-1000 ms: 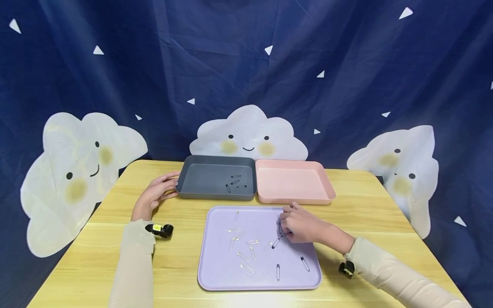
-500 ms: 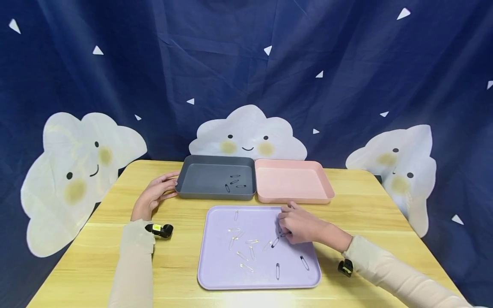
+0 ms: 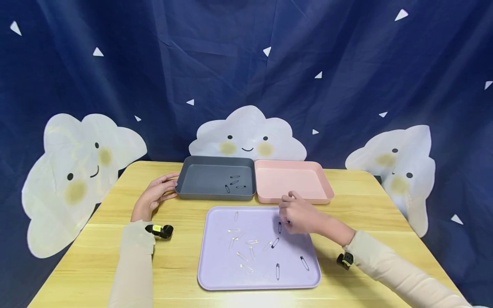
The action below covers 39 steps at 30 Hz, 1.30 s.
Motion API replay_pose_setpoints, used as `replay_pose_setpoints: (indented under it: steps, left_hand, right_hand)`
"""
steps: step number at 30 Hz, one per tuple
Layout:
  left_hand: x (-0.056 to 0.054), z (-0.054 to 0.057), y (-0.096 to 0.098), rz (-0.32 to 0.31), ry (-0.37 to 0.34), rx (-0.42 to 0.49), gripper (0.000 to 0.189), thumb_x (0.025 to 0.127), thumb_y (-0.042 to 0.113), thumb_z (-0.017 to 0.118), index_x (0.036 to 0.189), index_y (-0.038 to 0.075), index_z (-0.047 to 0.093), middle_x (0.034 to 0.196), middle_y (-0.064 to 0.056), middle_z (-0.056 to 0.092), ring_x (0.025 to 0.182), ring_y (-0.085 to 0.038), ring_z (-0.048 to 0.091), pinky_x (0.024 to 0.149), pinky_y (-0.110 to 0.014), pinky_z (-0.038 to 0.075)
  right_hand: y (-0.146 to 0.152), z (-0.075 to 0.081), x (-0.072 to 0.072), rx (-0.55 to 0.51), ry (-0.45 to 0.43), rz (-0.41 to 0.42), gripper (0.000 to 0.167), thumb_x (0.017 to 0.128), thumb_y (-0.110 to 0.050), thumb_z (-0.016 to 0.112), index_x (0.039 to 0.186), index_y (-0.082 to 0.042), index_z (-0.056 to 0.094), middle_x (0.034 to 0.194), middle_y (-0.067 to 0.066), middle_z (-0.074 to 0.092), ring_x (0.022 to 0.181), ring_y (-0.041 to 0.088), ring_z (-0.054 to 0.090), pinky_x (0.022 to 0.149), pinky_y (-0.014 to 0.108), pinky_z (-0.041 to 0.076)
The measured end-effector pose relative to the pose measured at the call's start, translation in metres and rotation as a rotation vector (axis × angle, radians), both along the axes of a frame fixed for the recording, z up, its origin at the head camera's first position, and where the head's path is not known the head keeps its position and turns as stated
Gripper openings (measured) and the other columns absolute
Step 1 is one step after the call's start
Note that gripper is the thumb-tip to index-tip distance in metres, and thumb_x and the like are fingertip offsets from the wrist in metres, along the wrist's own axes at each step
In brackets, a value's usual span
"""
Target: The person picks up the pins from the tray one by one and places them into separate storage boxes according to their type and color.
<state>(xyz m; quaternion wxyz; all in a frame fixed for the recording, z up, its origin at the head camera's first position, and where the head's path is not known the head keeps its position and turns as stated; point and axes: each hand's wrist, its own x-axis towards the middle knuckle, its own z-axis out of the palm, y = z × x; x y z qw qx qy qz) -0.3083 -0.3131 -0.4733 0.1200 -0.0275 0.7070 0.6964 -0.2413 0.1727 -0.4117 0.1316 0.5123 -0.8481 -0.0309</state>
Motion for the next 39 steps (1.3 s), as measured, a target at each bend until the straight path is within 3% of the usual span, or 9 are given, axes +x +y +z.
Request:
replay_pose_setpoints:
  steps: [7,15,20,25,34,39]
  left_hand:
    - [0.000,0.003,0.002,-0.009,-0.002,0.000,0.061,0.105,0.014,0.055,0.160,0.004,0.030,0.113,0.014,0.068,0.100,-0.002,0.069,0.087,-0.023,0.057]
    - [-0.004,0.002,0.003,-0.008,-0.003,0.016,0.062,0.105,0.014,0.055,0.160,0.005,0.029,0.112,0.015,0.070,0.099,-0.002,0.069,0.085,-0.023,0.057]
    - [-0.001,0.011,0.007,-0.012,-0.009,-0.001,0.060,0.106,0.015,0.052,0.161,0.005,0.028,0.114,0.012,0.069,0.105,-0.006,0.067,0.090,-0.025,0.057]
    - [0.004,0.017,0.009,-0.001,-0.016,0.004,0.061,0.106,0.014,0.052,0.161,0.004,0.027,0.114,0.012,0.068,0.106,-0.008,0.067,0.091,-0.026,0.056]
    - [-0.002,0.000,0.004,0.009,0.008,-0.010,0.060,0.105,0.017,0.056,0.159,0.007,0.033,0.112,0.015,0.070,0.099,-0.002,0.068,0.085,-0.022,0.057]
    - [0.000,0.000,0.003,0.008,-0.003,-0.004,0.061,0.105,0.018,0.056,0.160,0.007,0.031,0.112,0.015,0.070,0.099,-0.002,0.068,0.086,-0.023,0.057]
  right_hand:
    - [-0.003,0.019,-0.006,-0.052,0.042,0.002,0.019,0.063,-0.015,0.080,0.065,-0.021,0.062,0.072,-0.010,0.054,0.078,0.014,0.043,0.084,0.038,0.036]
    - [-0.010,0.030,-0.015,-0.093,0.083,0.007,0.018,0.064,-0.014,0.080,0.068,-0.018,0.064,0.073,-0.008,0.054,0.080,0.016,0.045,0.085,0.039,0.036]
    - [-0.016,0.036,-0.022,-0.110,0.117,0.012,0.018,0.067,-0.012,0.080,0.067,-0.017,0.062,0.072,-0.006,0.054,0.078,0.017,0.043,0.083,0.040,0.035]
    - [-0.024,0.047,-0.028,-0.149,0.077,-0.010,0.018,0.067,-0.012,0.080,0.069,-0.016,0.063,0.073,-0.004,0.057,0.079,0.018,0.045,0.085,0.042,0.037]
    - [-0.038,0.054,-0.033,-0.190,0.036,-0.030,0.015,0.070,-0.009,0.079,0.071,-0.015,0.065,0.073,-0.002,0.060,0.079,0.018,0.046,0.086,0.042,0.037]
    - [-0.046,0.054,-0.036,-0.235,0.028,-0.035,0.014,0.071,-0.009,0.077,0.070,-0.015,0.064,0.071,-0.002,0.060,0.080,0.019,0.047,0.087,0.043,0.037]
